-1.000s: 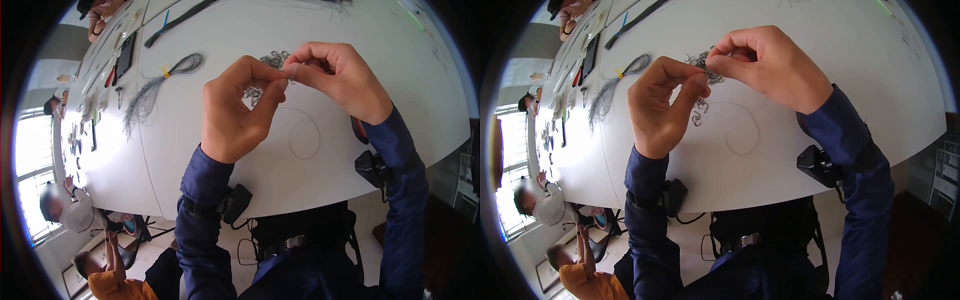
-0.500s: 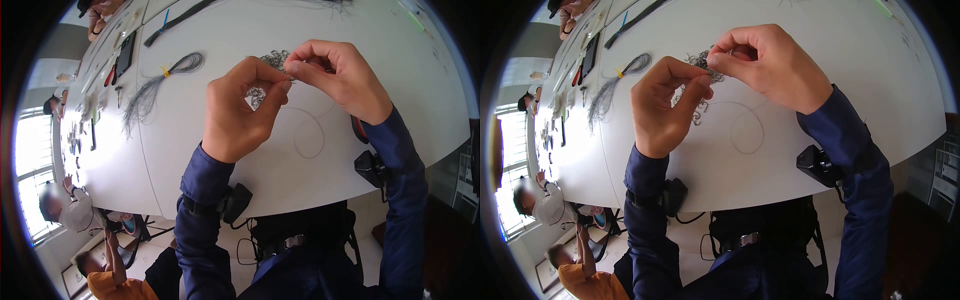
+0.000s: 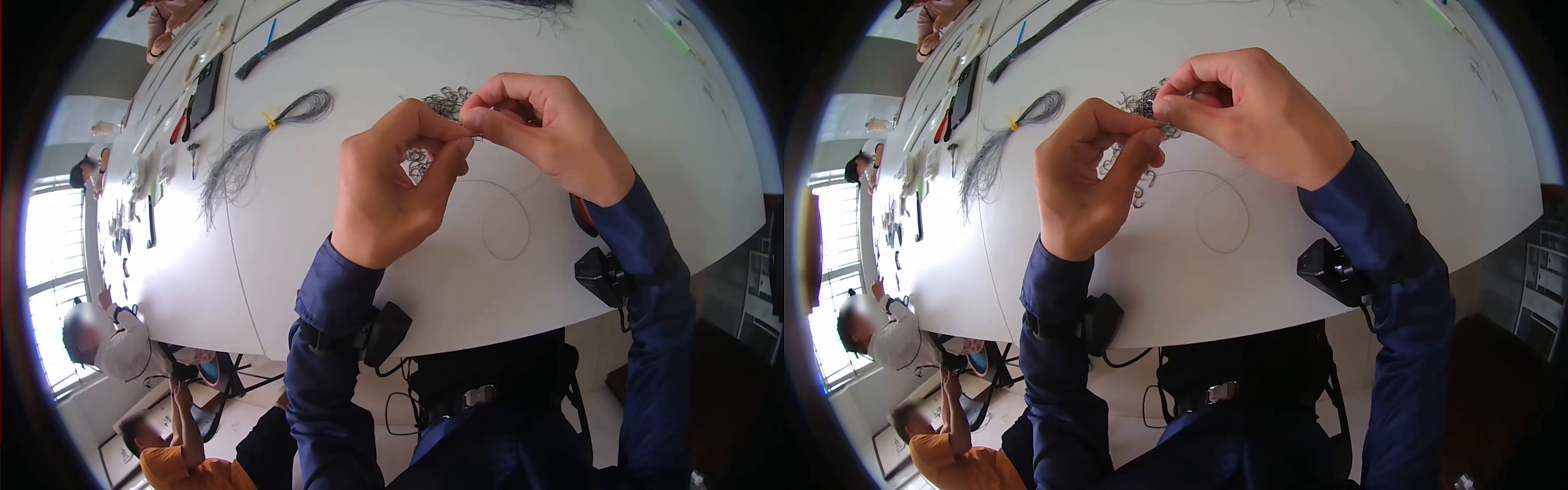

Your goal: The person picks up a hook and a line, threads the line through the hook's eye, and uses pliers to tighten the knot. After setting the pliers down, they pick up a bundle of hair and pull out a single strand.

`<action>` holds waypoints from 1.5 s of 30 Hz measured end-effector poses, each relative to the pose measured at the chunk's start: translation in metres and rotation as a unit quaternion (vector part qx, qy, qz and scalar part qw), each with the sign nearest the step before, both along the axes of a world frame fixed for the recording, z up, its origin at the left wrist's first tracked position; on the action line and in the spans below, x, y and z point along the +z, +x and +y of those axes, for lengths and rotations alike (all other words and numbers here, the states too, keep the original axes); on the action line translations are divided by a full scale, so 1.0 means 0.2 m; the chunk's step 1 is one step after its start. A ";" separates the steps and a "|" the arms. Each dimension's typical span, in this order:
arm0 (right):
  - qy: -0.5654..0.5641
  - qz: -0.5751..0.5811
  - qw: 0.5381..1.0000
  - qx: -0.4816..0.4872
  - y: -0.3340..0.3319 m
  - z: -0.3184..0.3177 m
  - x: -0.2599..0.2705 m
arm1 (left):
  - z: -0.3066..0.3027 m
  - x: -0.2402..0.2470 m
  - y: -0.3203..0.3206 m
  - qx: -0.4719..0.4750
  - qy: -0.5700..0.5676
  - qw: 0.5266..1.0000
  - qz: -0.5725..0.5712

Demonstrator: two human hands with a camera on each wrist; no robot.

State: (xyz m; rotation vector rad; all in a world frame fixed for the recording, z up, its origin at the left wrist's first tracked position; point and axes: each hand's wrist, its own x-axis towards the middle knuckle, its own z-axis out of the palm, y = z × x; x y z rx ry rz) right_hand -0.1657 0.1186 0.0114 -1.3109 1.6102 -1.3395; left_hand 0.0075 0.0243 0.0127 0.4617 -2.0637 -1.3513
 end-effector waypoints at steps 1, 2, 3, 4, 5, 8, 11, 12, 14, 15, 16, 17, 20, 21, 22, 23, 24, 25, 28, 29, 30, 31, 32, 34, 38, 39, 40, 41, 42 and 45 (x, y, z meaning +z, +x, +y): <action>0.003 -0.011 1.000 0.008 0.00 0.00 0.00 | 0.00 0.00 0.00 0.005 -0.002 1.000 0.002; 0.029 -0.002 0.999 0.014 -0.01 0.00 0.01 | -0.01 0.00 0.00 0.011 -0.004 1.000 0.005; 0.055 0.008 0.998 0.019 0.00 0.01 0.04 | -0.02 -0.01 0.00 0.018 -0.006 1.000 0.008; 0.081 0.017 0.996 0.024 0.01 0.02 0.07 | -0.02 0.00 0.01 0.031 -0.011 0.999 0.001; 0.089 0.027 0.995 0.027 0.02 0.03 0.10 | -0.03 0.00 0.01 0.043 -0.015 0.999 -0.005; 0.079 0.084 0.993 0.027 0.04 0.04 0.15 | -0.03 -0.01 0.01 0.056 -0.052 0.997 -0.031; 0.026 0.139 0.990 0.010 0.03 0.05 0.14 | -0.03 -0.02 0.00 0.026 -0.067 0.996 -0.042; 0.026 0.121 0.992 0.004 0.03 0.04 0.13 | -0.03 -0.02 0.00 0.009 -0.066 0.997 -0.043; 0.015 0.065 0.998 0.008 0.01 0.02 0.09 | 0.00 -0.01 0.00 -0.001 -0.032 0.999 -0.042; 0.004 0.026 0.999 0.018 0.00 0.01 0.05 | 0.00 0.00 0.00 -0.006 -0.016 0.999 -0.041; -0.009 -0.011 0.999 0.029 0.00 0.00 0.03 | 0.00 0.00 0.00 -0.009 -0.006 0.999 -0.035; 0.006 -0.021 0.999 0.027 -0.01 0.00 0.03 | 0.00 -0.01 0.00 -0.012 0.005 1.000 -0.028; 0.049 -0.044 0.997 0.028 -0.02 0.00 0.05 | -0.01 0.01 0.00 0.002 0.044 0.999 -0.005; 0.066 -0.049 0.996 0.031 -0.01 0.01 0.06 | 0.00 0.01 0.00 0.010 0.059 0.998 0.003; 0.082 -0.053 0.995 0.034 -0.01 0.01 0.07 | 0.00 0.03 0.00 0.021 0.078 0.997 -0.001; 0.078 -0.058 0.994 0.046 -0.01 0.01 0.07 | 0.00 0.04 0.01 0.032 0.097 0.995 -0.005; 0.073 -0.064 0.994 0.057 -0.01 0.01 0.05 | 0.00 0.05 0.01 0.043 0.117 0.992 -0.008; 0.068 -0.069 0.993 0.068 -0.01 0.00 0.05 | 0.00 0.05 0.00 0.049 0.114 0.992 -0.004; 0.073 -0.061 0.992 0.078 0.02 0.03 0.10 | -0.01 0.03 0.00 0.068 0.104 0.992 0.007; 0.073 -0.057 0.992 0.082 0.02 0.02 0.10 | -0.02 0.02 0.00 0.074 0.099 0.992 0.011; 0.074 -0.054 0.992 0.086 0.02 0.03 0.09 | -0.02 0.02 0.00 0.080 0.095 0.992 0.014; 0.075 -0.051 0.992 0.091 0.02 0.03 0.09 | -0.02 0.02 -0.01 0.085 0.098 0.991 0.015; 0.080 -0.041 0.991 0.097 0.02 0.03 0.09 | -0.01 0.03 -0.01 0.090 0.102 0.991 0.016; 0.092 -0.020 0.990 0.110 0.02 0.03 0.09 | -0.01 0.03 -0.01 0.095 0.109 0.989 0.020; 0.069 -0.001 0.994 0.089 0.05 0.03 0.09 | -0.02 0.02 -0.01 0.098 0.106 0.989 0.031; 0.065 0.005 0.995 0.080 0.05 0.03 0.09 | -0.03 0.02 0.00 0.098 0.102 0.989 0.032; 0.062 0.011 0.996 0.070 0.06 0.03 0.09 | -0.03 0.01 0.00 0.087 0.135 0.986 0.047; 0.040 -0.003 0.997 0.062 0.07 0.02 0.07 | -0.04 0.00 0.01 0.075 0.168 0.981 0.062; 0.017 -0.017 0.998 0.054 0.08 0.02 0.04 | -0.04 0.00 0.01 0.064 0.200 0.975 0.077; -0.009 -0.076 0.994 0.080 0.11 -0.01 -0.01 | -0.03 0.01 -0.01 0.048 0.287 0.948 0.130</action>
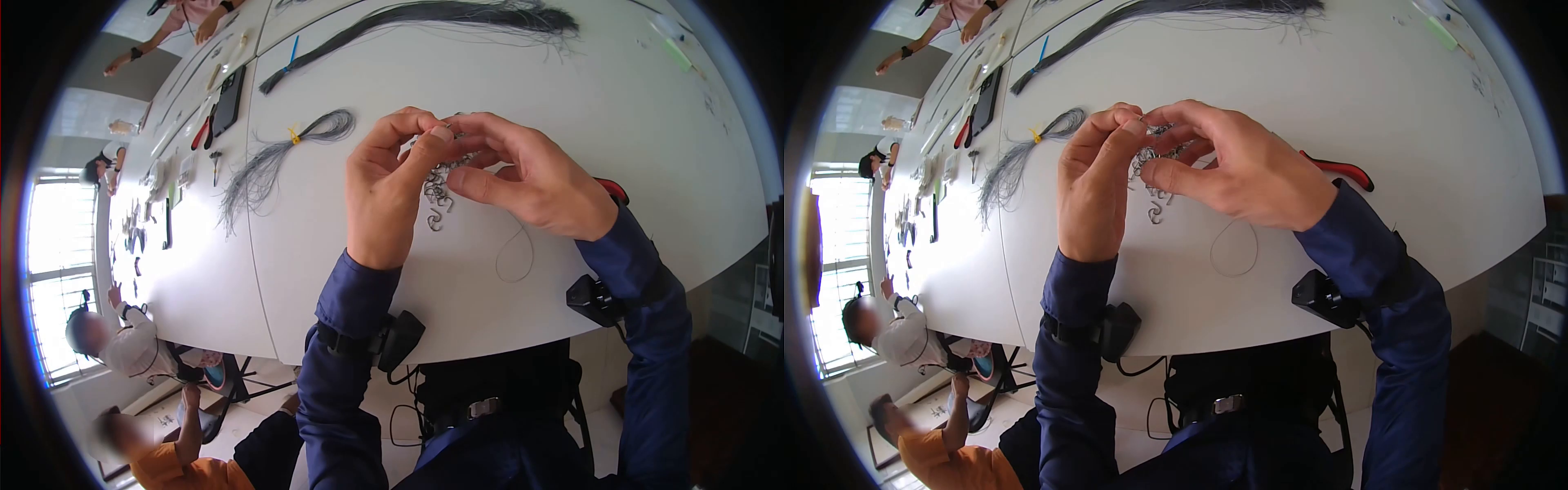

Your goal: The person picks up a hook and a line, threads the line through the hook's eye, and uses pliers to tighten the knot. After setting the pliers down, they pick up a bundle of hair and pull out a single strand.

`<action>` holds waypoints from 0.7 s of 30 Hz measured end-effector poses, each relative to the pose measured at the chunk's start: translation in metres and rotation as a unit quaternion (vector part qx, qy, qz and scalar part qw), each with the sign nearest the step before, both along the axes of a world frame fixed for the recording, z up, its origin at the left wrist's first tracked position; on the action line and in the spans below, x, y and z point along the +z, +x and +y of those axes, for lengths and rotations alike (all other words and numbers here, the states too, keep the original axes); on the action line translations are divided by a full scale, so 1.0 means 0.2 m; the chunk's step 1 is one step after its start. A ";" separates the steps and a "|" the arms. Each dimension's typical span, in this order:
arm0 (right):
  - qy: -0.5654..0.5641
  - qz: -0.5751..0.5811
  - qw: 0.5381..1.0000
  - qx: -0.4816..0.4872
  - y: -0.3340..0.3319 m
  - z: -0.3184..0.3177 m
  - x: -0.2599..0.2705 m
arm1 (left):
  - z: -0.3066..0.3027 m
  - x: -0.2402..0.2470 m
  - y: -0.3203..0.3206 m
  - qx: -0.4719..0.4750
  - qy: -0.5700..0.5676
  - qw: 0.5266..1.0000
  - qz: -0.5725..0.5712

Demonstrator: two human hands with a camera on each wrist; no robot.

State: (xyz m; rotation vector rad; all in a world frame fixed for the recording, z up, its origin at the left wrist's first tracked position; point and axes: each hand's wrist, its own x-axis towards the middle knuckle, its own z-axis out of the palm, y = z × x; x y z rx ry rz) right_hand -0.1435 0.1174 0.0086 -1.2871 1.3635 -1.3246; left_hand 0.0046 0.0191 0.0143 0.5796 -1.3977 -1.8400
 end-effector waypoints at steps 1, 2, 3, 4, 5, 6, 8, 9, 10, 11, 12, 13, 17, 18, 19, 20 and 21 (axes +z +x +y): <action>-0.002 -0.024 1.000 0.016 0.01 0.00 0.00 | 0.00 0.00 0.00 -0.011 0.025 1.000 0.002; 0.031 -0.060 0.997 0.044 0.01 0.00 0.01 | 0.00 -0.01 0.00 -0.021 0.049 0.999 0.005; 0.064 -0.096 0.991 0.072 0.01 0.00 0.04 | 0.00 -0.02 0.00 -0.032 0.074 0.997 0.007; 0.096 -0.132 0.982 0.100 0.01 0.00 0.05 | 0.00 -0.01 0.00 -0.024 0.084 0.996 -0.001; 0.084 -0.109 0.986 0.098 0.01 0.00 0.06 | 0.00 -0.01 0.00 -0.017 0.094 0.995 -0.007; 0.072 -0.086 0.989 0.096 0.02 0.01 0.06 | 0.00 -0.01 0.00 -0.008 0.104 0.994 -0.014; 0.061 -0.049 0.993 0.084 0.03 0.01 0.08 | -0.02 -0.03 0.00 0.005 0.105 0.994 0.000; 0.060 -0.036 0.995 0.073 0.03 0.02 0.11 | -0.03 -0.04 0.01 0.012 0.106 0.994 0.007; 0.056 -0.024 0.996 0.060 0.03 0.03 0.12 | -0.04 -0.05 0.01 0.015 0.106 0.994 0.006; 0.052 -0.013 0.997 0.047 0.03 0.03 0.13 | -0.05 -0.05 0.01 0.018 0.105 0.994 0.006; 0.045 -0.004 0.998 0.032 0.03 0.03 0.14 | -0.05 -0.05 0.01 0.021 0.106 0.994 0.007; 0.039 0.006 0.999 0.016 0.02 0.03 0.14 | -0.05 -0.05 0.02 0.017 0.104 0.994 0.014; 0.073 -0.036 0.996 -0.038 -0.02 0.03 0.17 | -0.06 -0.06 0.02 -0.003 0.136 0.990 0.038; 0.079 -0.045 0.995 -0.043 -0.03 0.03 0.17 | -0.07 -0.06 0.03 -0.010 0.153 0.987 0.042; 0.085 -0.054 0.994 -0.048 -0.03 0.03 0.18 | -0.07 -0.06 0.03 -0.019 0.158 0.986 0.041; 0.078 -0.075 0.993 -0.039 -0.04 0.02 0.16 | -0.08 -0.07 0.04 -0.028 0.164 0.985 0.041; 0.071 -0.097 0.992 -0.030 -0.04 0.01 0.13 | -0.09 -0.07 0.04 -0.037 0.171 0.984 0.040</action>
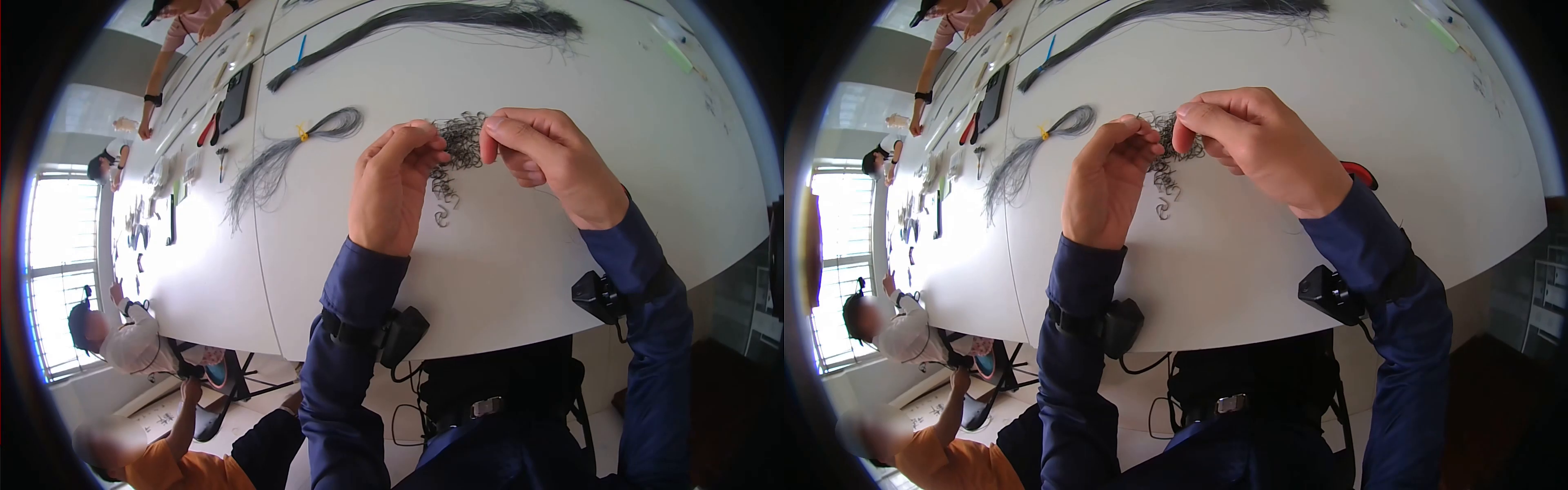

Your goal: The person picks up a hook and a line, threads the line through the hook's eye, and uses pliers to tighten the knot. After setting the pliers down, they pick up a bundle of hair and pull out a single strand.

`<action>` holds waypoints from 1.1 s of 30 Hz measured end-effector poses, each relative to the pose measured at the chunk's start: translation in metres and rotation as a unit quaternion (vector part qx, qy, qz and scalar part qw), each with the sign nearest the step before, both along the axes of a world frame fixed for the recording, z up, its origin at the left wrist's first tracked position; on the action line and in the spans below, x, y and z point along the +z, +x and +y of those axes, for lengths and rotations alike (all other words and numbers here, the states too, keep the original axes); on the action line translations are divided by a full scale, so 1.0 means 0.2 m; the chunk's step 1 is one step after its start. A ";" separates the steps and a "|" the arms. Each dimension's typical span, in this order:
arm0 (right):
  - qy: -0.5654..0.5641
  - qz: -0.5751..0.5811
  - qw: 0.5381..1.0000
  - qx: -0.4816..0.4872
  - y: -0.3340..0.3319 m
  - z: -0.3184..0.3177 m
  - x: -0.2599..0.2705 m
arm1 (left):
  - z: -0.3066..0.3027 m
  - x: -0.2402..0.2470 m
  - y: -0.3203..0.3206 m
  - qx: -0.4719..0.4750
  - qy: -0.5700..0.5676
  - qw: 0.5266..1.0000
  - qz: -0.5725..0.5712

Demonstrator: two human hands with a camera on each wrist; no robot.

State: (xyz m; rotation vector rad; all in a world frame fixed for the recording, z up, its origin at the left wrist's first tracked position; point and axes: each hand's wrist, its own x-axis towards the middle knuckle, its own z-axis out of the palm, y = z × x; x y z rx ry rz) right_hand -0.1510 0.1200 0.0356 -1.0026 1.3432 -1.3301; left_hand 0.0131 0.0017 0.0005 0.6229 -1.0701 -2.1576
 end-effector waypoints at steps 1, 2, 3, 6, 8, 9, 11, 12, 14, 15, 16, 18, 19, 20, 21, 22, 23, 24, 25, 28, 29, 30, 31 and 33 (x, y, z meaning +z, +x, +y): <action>-0.008 -0.022 1.000 0.006 0.00 -0.01 -0.02 | 0.00 0.00 0.00 -0.002 0.008 1.000 0.000; 0.007 -0.027 1.000 0.007 -0.01 -0.01 -0.02 | 0.00 0.00 0.00 -0.005 0.016 1.000 -0.001; 0.023 -0.033 0.999 0.006 -0.02 0.00 -0.02 | 0.00 0.00 0.00 -0.007 0.025 1.000 -0.002; 0.046 -0.015 0.999 -0.004 -0.01 0.01 0.02 | 0.00 0.01 0.00 -0.017 0.048 0.999 -0.005; 0.057 -0.008 0.998 0.002 -0.01 0.01 0.04 | -0.01 0.01 0.00 -0.030 0.058 0.998 0.002; 0.064 -0.013 0.998 0.012 -0.02 0.01 0.04 | -0.01 0.01 0.00 -0.037 0.063 0.997 0.006; 0.078 0.042 0.996 0.028 -0.04 0.01 0.03 | -0.01 0.02 0.00 -0.029 0.090 0.995 0.010; 0.085 0.101 0.991 0.034 -0.04 0.01 0.01 | 0.00 0.02 0.00 -0.025 0.103 0.994 0.012; 0.049 0.210 0.976 0.016 -0.03 0.01 -0.03 | 0.01 0.03 0.00 -0.031 0.080 0.996 0.018; 0.006 0.259 0.966 -0.007 -0.02 0.01 -0.06 | 0.01 0.04 0.00 -0.034 0.068 0.997 0.021; -0.037 0.306 0.951 -0.030 -0.01 0.01 -0.07 | 0.02 0.04 0.00 -0.024 0.051 0.998 0.016; -0.074 0.213 0.974 -0.025 0.01 0.00 -0.05 | 0.04 0.06 -0.01 -0.005 0.015 1.000 0.006; -0.092 0.165 0.982 -0.023 0.03 -0.01 -0.04 | 0.06 0.07 -0.01 0.004 0.002 1.000 0.000; -0.075 0.091 0.993 -0.006 0.04 -0.02 -0.04 | 0.07 0.08 -0.02 0.012 -0.012 1.000 -0.005; -0.057 0.016 0.998 0.011 0.05 -0.02 -0.04 | 0.08 0.08 -0.02 0.021 -0.026 0.999 -0.011; -0.040 -0.058 0.997 0.028 0.06 -0.02 -0.04 | 0.09 0.08 -0.02 0.020 -0.027 0.999 -0.015; -0.012 -0.089 0.995 0.040 0.05 -0.02 -0.04 | 0.09 0.09 -0.02 0.019 -0.028 0.999 -0.018; 0.016 -0.119 0.991 0.052 0.05 -0.02 -0.03 | 0.09 0.09 -0.02 0.019 -0.029 0.999 -0.022; 0.044 -0.149 0.986 0.065 0.04 -0.01 -0.01 | 0.09 0.08 -0.02 0.020 -0.035 0.999 -0.027; 0.080 -0.125 0.988 0.050 0.04 -0.02 0.01 | 0.09 0.07 -0.02 0.021 -0.046 0.998 -0.037; 0.077 -0.107 0.990 0.038 0.05 -0.02 0.02 | 0.09 0.06 -0.02 0.019 -0.045 0.998 -0.036; 0.053 -0.076 0.996 0.014 0.07 -0.02 0.02 | 0.09 0.06 -0.02 0.018 -0.044 0.998 -0.035; 0.028 -0.045 0.999 -0.004 0.08 -0.02 0.00 | 0.09 0.06 -0.02 0.017 -0.041 0.999 -0.032; -0.018 0.017 0.999 -0.038 0.10 -0.05 -0.06 | 0.09 0.05 -0.02 0.016 -0.034 0.999 -0.026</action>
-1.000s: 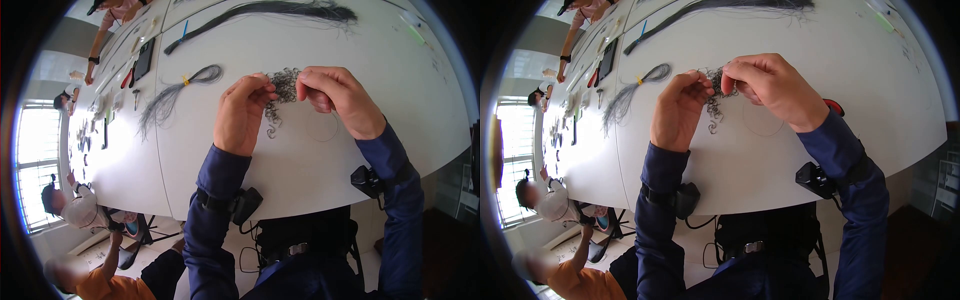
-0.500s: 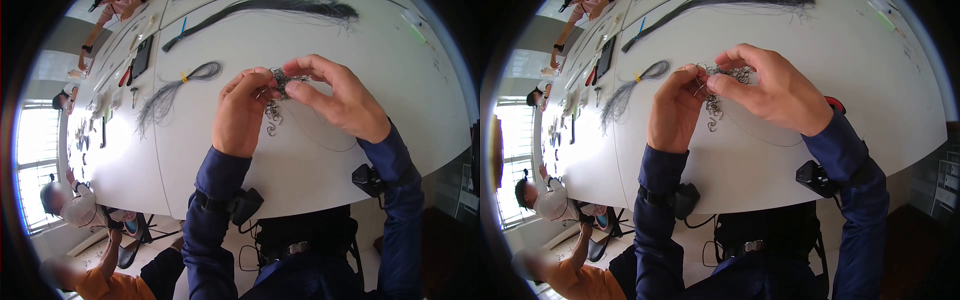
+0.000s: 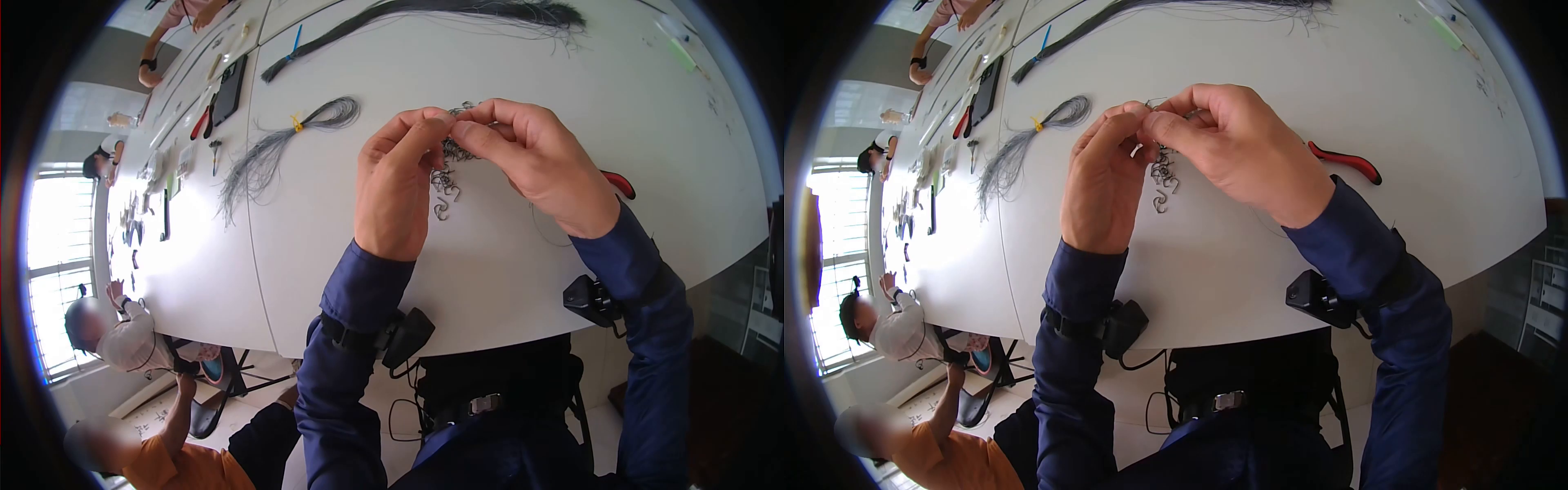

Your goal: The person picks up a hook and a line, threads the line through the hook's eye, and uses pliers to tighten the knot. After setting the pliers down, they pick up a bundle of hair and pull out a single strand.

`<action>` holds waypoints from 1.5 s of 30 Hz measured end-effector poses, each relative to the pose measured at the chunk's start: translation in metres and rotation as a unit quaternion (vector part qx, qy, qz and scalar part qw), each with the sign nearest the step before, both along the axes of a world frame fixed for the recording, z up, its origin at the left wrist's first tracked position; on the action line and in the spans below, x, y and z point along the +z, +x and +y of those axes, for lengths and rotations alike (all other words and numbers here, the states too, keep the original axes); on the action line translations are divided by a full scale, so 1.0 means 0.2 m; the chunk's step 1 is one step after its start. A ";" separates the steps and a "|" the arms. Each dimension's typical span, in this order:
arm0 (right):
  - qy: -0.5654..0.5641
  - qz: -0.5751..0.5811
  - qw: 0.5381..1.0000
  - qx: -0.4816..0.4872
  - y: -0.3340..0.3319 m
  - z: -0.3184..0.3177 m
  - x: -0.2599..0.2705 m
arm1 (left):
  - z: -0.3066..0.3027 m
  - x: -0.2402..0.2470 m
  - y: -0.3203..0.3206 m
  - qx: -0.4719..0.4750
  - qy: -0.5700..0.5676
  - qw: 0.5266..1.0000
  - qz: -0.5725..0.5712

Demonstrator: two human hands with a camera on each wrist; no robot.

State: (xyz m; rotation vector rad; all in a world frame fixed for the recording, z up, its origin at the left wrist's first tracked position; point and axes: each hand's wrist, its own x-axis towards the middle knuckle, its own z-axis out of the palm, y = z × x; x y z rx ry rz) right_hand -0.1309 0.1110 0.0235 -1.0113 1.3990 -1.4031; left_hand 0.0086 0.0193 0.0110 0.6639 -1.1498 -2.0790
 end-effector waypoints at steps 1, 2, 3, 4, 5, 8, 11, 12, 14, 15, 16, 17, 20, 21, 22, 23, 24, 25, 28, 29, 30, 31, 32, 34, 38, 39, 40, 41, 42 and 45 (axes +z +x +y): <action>-0.022 0.031 0.999 -0.014 0.00 -0.01 -0.03 | 0.00 0.00 0.00 -0.006 -0.005 1.000 -0.009; -0.031 0.041 0.998 -0.028 0.00 -0.01 -0.04 | 0.00 0.00 0.01 -0.012 -0.010 1.000 -0.017; -0.040 0.051 0.997 -0.041 0.01 -0.01 -0.04 | -0.01 0.00 0.01 -0.018 -0.016 0.999 -0.026; -0.050 0.061 0.995 -0.054 0.01 -0.02 -0.05 | -0.01 0.00 0.01 -0.018 -0.012 0.999 -0.026; -0.046 0.073 0.995 -0.059 0.00 -0.01 -0.05 | 0.00 0.00 0.01 -0.020 -0.008 0.999 -0.026; -0.038 0.099 0.992 -0.073 -0.02 -0.02 -0.06 | 0.00 0.00 0.01 -0.031 0.007 0.999 -0.029; -0.031 0.108 0.990 -0.085 -0.02 -0.02 -0.06 | -0.01 0.01 0.01 -0.049 0.014 0.998 -0.037; -0.028 0.110 0.990 -0.088 -0.02 -0.02 -0.06 | -0.01 0.01 0.01 -0.056 0.014 0.998 -0.041; -0.026 0.110 0.990 -0.089 -0.03 -0.02 -0.07 | -0.02 0.01 0.01 -0.061 0.041 0.997 -0.021; -0.027 0.107 0.990 -0.085 -0.04 -0.02 -0.08 | -0.03 0.01 0.02 -0.063 0.055 0.996 -0.012; -0.028 0.104 0.991 -0.082 -0.04 -0.02 -0.08 | -0.04 0.01 0.02 -0.065 0.063 0.996 -0.004; -0.033 0.102 0.991 -0.080 -0.04 -0.02 -0.08 | -0.04 0.02 0.01 -0.066 0.071 0.995 0.004; -0.036 0.103 0.991 -0.075 -0.04 -0.02 -0.08 | -0.03 0.02 0.02 -0.069 0.040 0.996 -0.031; -0.029 0.111 0.991 -0.074 -0.04 -0.02 -0.07 | -0.03 0.03 0.02 -0.071 0.021 0.996 -0.053; -0.023 0.119 0.990 -0.073 -0.04 -0.01 -0.07 | -0.02 0.03 0.02 -0.069 0.006 0.996 -0.064; -0.019 0.121 0.990 -0.071 -0.04 -0.01 -0.07 | -0.02 0.04 0.01 -0.068 -0.009 0.995 -0.075; -0.015 0.122 0.990 -0.069 -0.04 -0.01 -0.06 | -0.01 0.04 0.01 -0.067 -0.023 0.994 -0.086; -0.012 0.123 0.990 -0.067 -0.04 -0.01 -0.06 | -0.01 0.04 0.01 -0.068 -0.025 0.994 -0.082; -0.013 0.097 0.993 -0.066 -0.04 -0.01 -0.05 | -0.02 0.03 0.01 -0.068 -0.025 0.995 -0.072; 0.004 0.081 0.995 -0.063 -0.03 0.00 -0.02 | -0.02 0.03 0.02 -0.067 -0.020 0.995 -0.069; 0.021 0.064 0.996 -0.061 -0.03 0.01 0.01 | -0.02 0.03 0.02 -0.065 -0.016 0.995 -0.067; 0.039 0.048 0.996 -0.058 -0.03 0.01 0.03 | -0.03 0.03 0.02 -0.062 -0.013 0.996 -0.060; 0.043 0.058 0.996 -0.057 -0.03 0.01 0.03 | -0.03 0.02 0.02 -0.058 -0.011 0.997 -0.054; 0.050 0.079 0.994 -0.055 -0.06 0.01 0.03 | -0.04 0.02 0.02 -0.054 -0.012 0.997 -0.045; 0.087 0.291 0.953 -0.015 -0.14 0.08 0.09 | -0.05 0.03 0.03 -0.036 -0.050 0.997 -0.053; 0.022 0.390 0.919 -0.057 -0.16 0.12 0.07 | -0.05 0.03 0.03 -0.028 -0.062 0.996 -0.057; -0.043 0.484 0.869 -0.095 -0.18 0.18 0.06 | -0.04 0.03 0.03 -0.025 -0.083 0.995 -0.056; 0.001 0.508 0.856 -0.094 -0.21 0.23 0.08 | -0.04 0.03 0.03 -0.022 -0.105 0.993 -0.054; 0.045 0.532 0.841 -0.093 -0.23 0.29 0.11 | -0.04 0.03 0.03 -0.019 -0.126 0.991 -0.049; 0.111 0.562 0.815 -0.082 -0.25 0.46 0.11 | -0.03 0.05 0.03 -0.019 -0.139 0.988 -0.063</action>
